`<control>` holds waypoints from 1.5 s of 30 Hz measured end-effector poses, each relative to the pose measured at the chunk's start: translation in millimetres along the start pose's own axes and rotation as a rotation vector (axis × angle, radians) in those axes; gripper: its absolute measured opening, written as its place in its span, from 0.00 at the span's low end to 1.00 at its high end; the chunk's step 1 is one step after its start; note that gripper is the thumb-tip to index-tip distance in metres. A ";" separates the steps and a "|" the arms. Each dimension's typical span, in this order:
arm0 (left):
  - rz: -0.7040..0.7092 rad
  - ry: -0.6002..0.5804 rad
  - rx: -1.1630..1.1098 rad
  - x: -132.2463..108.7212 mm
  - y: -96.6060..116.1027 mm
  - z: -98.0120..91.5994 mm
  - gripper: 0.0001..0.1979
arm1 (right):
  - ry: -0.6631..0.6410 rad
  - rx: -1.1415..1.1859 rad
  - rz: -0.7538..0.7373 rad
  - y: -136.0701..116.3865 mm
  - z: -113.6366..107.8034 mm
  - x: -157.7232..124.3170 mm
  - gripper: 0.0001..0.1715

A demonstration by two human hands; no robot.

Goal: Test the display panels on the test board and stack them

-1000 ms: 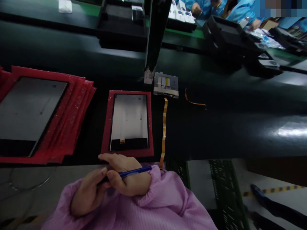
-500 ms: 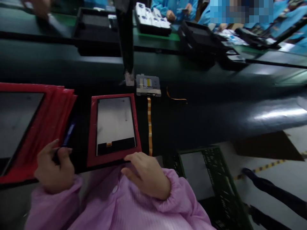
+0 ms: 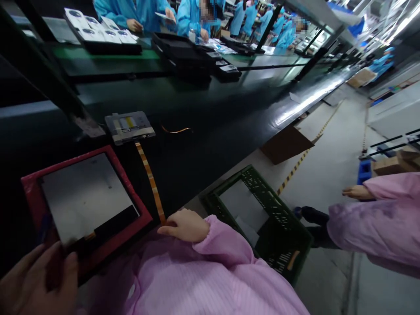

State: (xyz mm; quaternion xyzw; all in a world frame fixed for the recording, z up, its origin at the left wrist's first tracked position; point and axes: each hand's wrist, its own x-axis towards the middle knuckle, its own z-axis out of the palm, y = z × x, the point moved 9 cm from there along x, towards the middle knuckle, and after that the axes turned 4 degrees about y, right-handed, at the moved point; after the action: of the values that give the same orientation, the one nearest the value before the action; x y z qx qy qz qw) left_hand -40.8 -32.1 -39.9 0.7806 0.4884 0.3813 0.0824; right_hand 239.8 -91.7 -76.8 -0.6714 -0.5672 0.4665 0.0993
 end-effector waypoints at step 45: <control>0.064 -0.164 0.213 13.9 65.0 59.3 0.27 | 0.045 0.463 -0.535 -164.1 -99.9 101.6 0.17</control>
State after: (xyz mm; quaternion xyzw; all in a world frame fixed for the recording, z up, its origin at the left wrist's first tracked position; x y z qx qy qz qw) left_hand 48.0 -39.3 -41.4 0.8285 0.4927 0.2646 0.0265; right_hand 195.8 89.9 34.2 -0.4691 -0.5998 0.5252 0.3798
